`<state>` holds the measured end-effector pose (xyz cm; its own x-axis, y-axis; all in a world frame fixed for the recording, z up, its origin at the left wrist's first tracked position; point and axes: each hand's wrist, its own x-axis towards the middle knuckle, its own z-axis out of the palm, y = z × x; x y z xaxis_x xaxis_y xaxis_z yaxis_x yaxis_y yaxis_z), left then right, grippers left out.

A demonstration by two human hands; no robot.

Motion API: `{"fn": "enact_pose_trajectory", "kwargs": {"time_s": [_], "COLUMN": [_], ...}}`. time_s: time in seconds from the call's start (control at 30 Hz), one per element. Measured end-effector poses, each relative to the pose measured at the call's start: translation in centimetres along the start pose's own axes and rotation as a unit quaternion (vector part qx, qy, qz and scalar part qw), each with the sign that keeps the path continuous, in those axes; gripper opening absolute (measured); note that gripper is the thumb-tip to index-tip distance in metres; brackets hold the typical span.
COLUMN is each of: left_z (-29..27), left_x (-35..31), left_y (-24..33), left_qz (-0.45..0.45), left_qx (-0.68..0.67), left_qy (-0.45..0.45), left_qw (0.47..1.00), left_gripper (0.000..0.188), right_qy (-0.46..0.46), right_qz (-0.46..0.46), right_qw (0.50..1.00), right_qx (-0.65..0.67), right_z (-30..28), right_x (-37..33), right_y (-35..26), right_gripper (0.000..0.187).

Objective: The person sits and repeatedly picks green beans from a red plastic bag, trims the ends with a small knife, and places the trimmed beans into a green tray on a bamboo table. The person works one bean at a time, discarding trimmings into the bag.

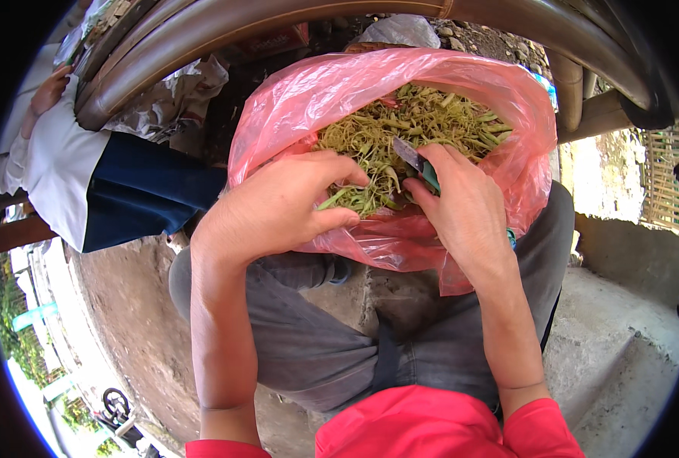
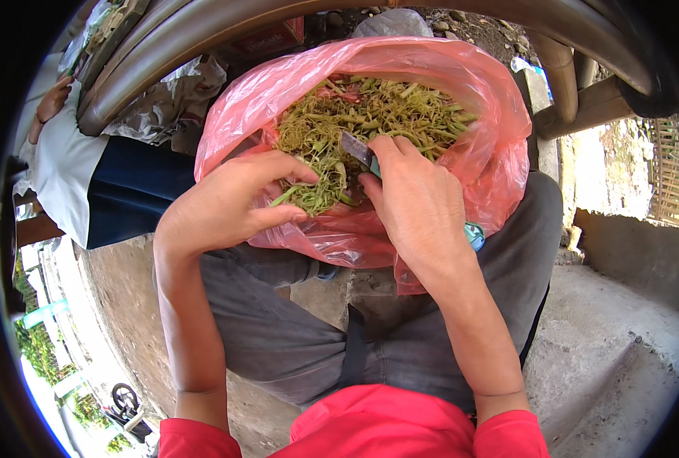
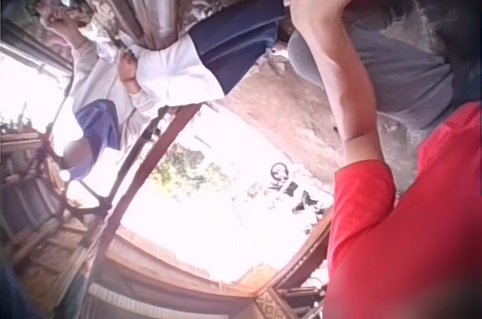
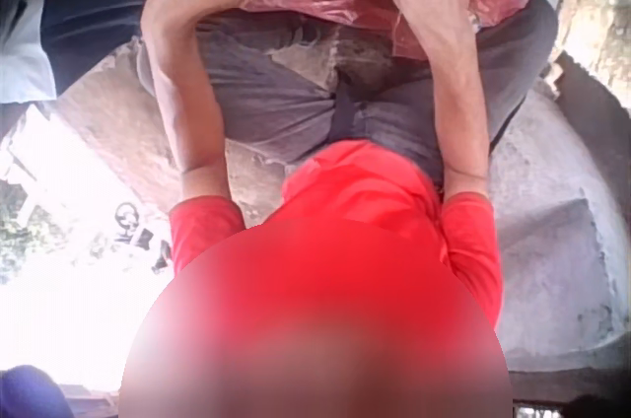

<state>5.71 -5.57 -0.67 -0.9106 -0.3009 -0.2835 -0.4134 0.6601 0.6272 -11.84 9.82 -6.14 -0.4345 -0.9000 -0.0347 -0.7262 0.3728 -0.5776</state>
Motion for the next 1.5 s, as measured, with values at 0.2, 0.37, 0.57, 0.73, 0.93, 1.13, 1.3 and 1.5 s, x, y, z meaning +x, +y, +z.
{"fn": "enact_pose_trajectory", "kwargs": {"time_s": [0.2,0.37,0.57,0.73,0.93,1.13,1.3,1.5], "left_z": [0.1,0.6,3.6,3.4,1.6,2.1,2.3,2.6], "left_x": [0.1,0.6,2.3,2.7,1.9,2.4,2.9,3.2], "left_y": [-0.7,0.4,2.7,2.9,2.6,3.6,3.9,4.2], "left_qz": [0.011,0.066,0.15,0.116,0.059,0.127,0.089,0.044], "left_qx": [0.011,0.015,-0.079,-0.163,-0.179,-0.194,-0.26,-0.375], "left_qy": [0.125,0.231,0.279,0.239,0.239,0.231,0.253,0.214], "left_qw": [0.992,0.971,0.945,0.95,0.952,0.945,0.928,0.901], "left_gripper": [0.034,0.03,0.031,0.028,0.033,0.032,0.017,0.016], "right_qy": [0.001,0.017,0.013,0.031,0.057,0.047,0.059,0.072], "right_qz": [0.021,0.038,0.035,0.039,0.096,0.093,0.07,-0.006], "right_qw": [0.998,0.986,0.959,0.948,0.905,0.902,0.896,0.911], "right_qx": [0.052,0.161,0.28,0.314,0.412,0.42,0.434,0.405], "right_z": [-0.8,-3.5,-5.2,-6.0,-5.9,-5.4,-4.6,-4.1], "right_x": [0.2,0.1,-0.2,-0.4,-0.6,-0.7,-0.5,-0.4], "right_y": [0.3,0.5,-0.9,-1.3,-1.0,-0.5,-0.2,0.6], "right_gripper": [0.025,0.018,0.019,0.016,0.017,0.017,0.016,0.013]}}
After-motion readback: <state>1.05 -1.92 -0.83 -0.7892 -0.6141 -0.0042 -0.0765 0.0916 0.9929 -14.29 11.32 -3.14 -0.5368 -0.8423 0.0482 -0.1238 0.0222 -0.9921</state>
